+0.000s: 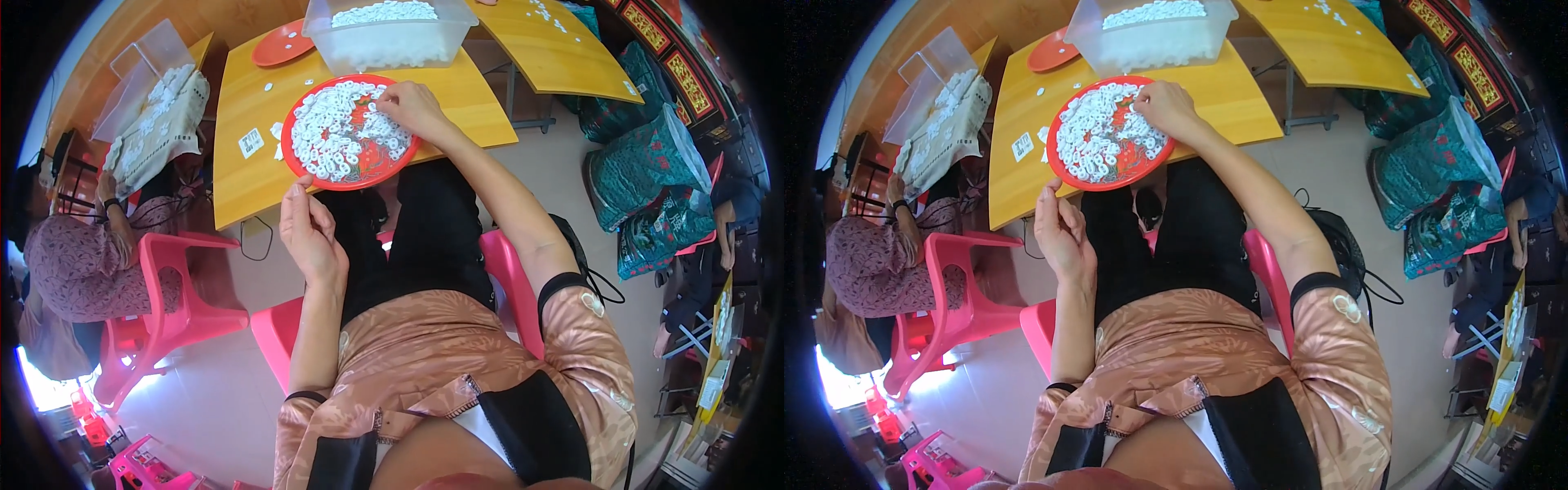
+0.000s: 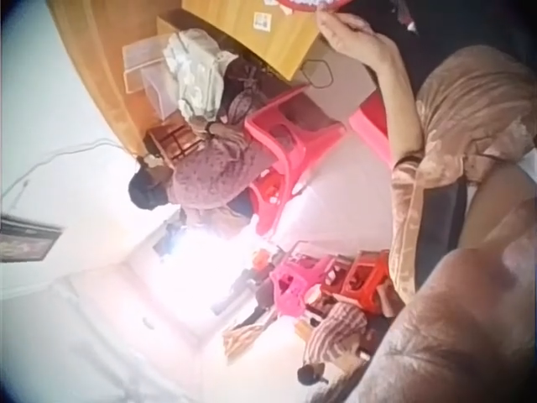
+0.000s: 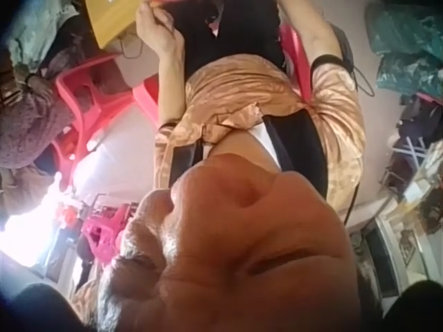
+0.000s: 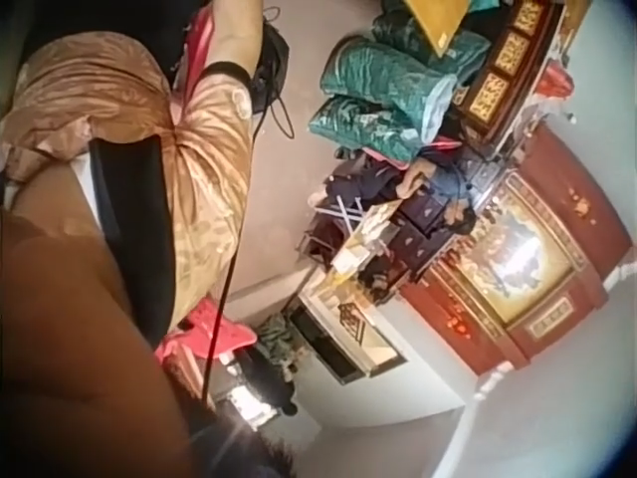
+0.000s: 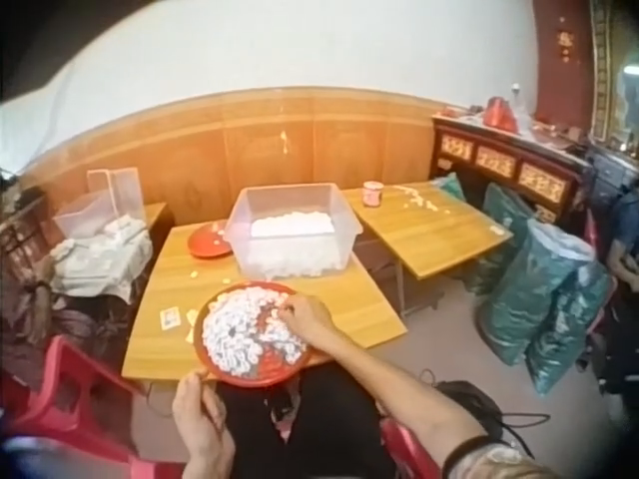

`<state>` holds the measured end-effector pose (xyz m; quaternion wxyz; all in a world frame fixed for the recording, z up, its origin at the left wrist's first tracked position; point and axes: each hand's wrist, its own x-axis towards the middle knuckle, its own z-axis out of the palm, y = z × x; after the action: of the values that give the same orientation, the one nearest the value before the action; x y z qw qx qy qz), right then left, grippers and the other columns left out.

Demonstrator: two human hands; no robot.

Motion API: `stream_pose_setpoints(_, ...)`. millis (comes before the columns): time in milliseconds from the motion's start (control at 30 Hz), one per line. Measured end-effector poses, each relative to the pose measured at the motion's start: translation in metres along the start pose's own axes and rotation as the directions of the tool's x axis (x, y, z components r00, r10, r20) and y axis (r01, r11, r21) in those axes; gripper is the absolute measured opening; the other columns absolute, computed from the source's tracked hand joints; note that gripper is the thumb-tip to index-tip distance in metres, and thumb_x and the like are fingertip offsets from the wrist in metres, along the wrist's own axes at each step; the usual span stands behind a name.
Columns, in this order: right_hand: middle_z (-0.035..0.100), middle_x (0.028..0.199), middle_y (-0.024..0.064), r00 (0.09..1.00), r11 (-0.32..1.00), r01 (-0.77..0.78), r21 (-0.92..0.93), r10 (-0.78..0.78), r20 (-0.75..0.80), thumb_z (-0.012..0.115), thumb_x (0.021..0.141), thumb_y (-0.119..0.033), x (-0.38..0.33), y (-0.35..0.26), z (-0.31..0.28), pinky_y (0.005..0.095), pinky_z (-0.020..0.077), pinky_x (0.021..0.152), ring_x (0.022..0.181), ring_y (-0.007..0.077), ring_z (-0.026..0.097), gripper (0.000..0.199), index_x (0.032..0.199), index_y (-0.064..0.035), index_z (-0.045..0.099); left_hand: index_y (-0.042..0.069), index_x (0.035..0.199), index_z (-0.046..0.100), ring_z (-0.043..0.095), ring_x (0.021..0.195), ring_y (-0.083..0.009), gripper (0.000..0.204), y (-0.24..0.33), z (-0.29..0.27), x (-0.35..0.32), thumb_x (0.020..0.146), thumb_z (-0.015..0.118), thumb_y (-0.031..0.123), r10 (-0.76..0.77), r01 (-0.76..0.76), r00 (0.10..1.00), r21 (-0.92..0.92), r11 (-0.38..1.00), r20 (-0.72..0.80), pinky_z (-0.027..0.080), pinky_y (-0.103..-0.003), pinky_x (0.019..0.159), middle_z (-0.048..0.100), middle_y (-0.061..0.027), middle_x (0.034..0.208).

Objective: Inspecting and joining small white plastic components at a manufacturing workbench.

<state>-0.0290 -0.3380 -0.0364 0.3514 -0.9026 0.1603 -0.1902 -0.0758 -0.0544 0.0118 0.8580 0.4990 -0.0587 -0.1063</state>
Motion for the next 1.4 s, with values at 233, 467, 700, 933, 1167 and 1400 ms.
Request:
stream_pose_setpoints(233, 0.077, 0.092, 0.0167, 0.995, 0.956, 0.042, -0.289, -0.012, 0.102, 0.073, 0.082, -0.021, 0.029, 0.004, 0.031, 0.0493, 0.0565, 0.081, 0.089, 0.0360, 0.074, 0.020, 0.097, -0.0111, 0.082, 0.000, 0.114, 0.065, 0.035, 0.047, -0.0027, 0.027, -0.004, 0.003, -0.001, 0.111, 0.050, 0.022, -0.043, 0.043, 0.999, -0.013, 0.999, -0.018, 0.024, -0.019, 0.043, 0.051, 0.0025, 0.062)
stream_pose_setpoints(467, 0.075, 0.098, 0.0256, 0.980, 0.865, 0.144, -0.481, -0.057, 0.190, 0.063, 0.086, -0.012, 0.033, -0.026, 0.027, 0.0524, 0.0583, 0.081, 0.096, 0.0396, 0.074, 0.019, 0.094, -0.0022, 0.077, 0.001, 0.116, 0.065, 0.037, 0.050, -0.0033, 0.025, 0.000, 0.002, -0.009, 0.110, 0.052, 0.022, -0.065, 0.065, 0.998, 0.024, 0.998, 0.007, 0.026, -0.021, 0.045, 0.052, 0.0026, 0.064)
stream_pose_setpoints(700, 0.076, 0.103, 0.0223, 0.946, 0.874, 0.088, -0.479, 0.077, 0.315, 0.066, 0.085, -0.014, 0.032, -0.047, 0.007, 0.0483, 0.0581, 0.086, 0.101, 0.0361, 0.074, 0.023, 0.100, -0.0013, 0.077, 0.001, 0.118, 0.066, 0.041, 0.055, -0.0035, 0.024, 0.000, 0.002, -0.010, 0.108, 0.056, 0.021, -0.134, 0.128, 0.990, 0.097, 0.987, 0.054, 0.031, -0.020, 0.050, 0.056, 0.0021, 0.069)
stream_pose_setpoints(933, 0.074, 0.082, 0.0070, 0.833, 0.893, -0.032, 0.450, -0.224, 0.505, 0.078, 0.087, -0.022, -0.027, -0.063, -0.007, 0.0280, 0.0526, 0.074, 0.079, 0.0110, 0.067, 0.022, 0.095, -0.0016, 0.079, 0.001, 0.140, 0.059, 0.055, 0.069, -0.0062, 0.037, -0.036, -0.005, 0.024, 0.108, 0.058, 0.019, -0.096, 0.089, 0.995, 0.207, 0.974, 0.025, 0.044, -0.021, 0.063, 0.065, -0.0015, 0.086)
stream_pose_setpoints(1167, 0.057, 0.070, -0.0049, 0.675, 0.709, -0.449, 0.544, -0.129, 0.726, 0.079, 0.092, -0.026, -0.037, -0.026, -0.003, 0.0216, 0.0352, 0.053, 0.062, 0.0045, 0.048, 0.022, 0.086, -0.0054, 0.075, -0.003, 0.135, 0.065, 0.061, 0.075, -0.0088, 0.034, -0.079, 0.007, 0.040, 0.106, 0.061, 0.015, -0.061, 0.043, 0.997, 0.286, 0.957, 0.053, 0.050, -0.023, 0.070, 0.071, -0.0049, 0.093)
stream_pose_setpoints(1400, 0.070, 0.074, 0.0019, 0.873, 0.688, -0.150, 0.710, -0.246, 0.422, 0.076, 0.093, -0.022, -0.023, 0.002, 0.018, 0.0264, 0.0450, 0.056, 0.063, 0.0070, 0.057, 0.023, 0.091, 0.0009, 0.076, -0.004, 0.130, 0.067, 0.063, 0.077, -0.0108, 0.029, -0.113, 0.011, 0.068, 0.104, 0.063, 0.010, -0.116, 0.107, 0.993, 0.229, 0.967, 0.030, 0.052, -0.024, 0.073, 0.071, -0.0071, 0.096)
